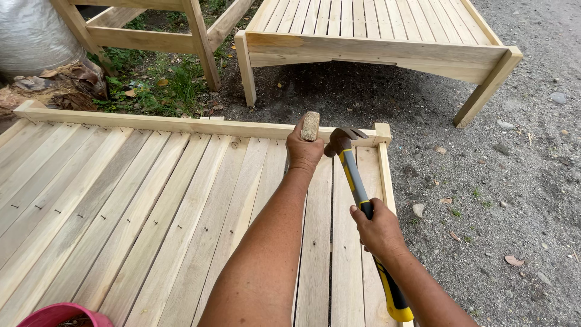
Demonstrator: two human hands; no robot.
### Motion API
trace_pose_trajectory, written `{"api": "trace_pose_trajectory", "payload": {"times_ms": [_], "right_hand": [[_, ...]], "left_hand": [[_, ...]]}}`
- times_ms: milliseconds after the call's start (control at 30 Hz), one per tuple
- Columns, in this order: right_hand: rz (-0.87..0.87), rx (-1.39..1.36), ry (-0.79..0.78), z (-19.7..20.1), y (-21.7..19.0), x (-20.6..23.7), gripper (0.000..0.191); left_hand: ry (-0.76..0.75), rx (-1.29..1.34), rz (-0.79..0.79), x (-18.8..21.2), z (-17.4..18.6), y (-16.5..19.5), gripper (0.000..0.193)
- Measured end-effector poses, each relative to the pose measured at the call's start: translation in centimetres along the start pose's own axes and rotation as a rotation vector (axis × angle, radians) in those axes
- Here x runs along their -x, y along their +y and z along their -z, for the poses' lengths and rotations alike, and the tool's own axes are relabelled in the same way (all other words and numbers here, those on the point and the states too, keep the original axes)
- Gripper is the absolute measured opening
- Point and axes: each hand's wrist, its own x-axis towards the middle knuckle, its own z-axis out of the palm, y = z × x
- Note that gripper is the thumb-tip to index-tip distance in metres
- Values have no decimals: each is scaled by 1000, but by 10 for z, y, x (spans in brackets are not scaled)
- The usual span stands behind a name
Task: The person hammers nails into a slatted wooden furniture frame laid on the ground, using a claw hammer. They hold a small block of wood to press nails into place, drive nails along the frame edges, and reach into a pink basin to grab more nails as they work around the frame.
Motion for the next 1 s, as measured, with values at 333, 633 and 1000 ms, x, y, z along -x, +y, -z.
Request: {"api": "trace_pose_trajectory", "payload": {"times_ms": [333,633,1000], "right_hand": [[358,-214,123,47,-48,29,31],[177,-176,36,19,-29,31,35],[179,-91,12,13,-35,59,38]], "left_hand": [[21,-57,34,3,13,5,60],[42,-141,-71,46,33,19,60],[-8,-146,154,97,59,61,63]]}}
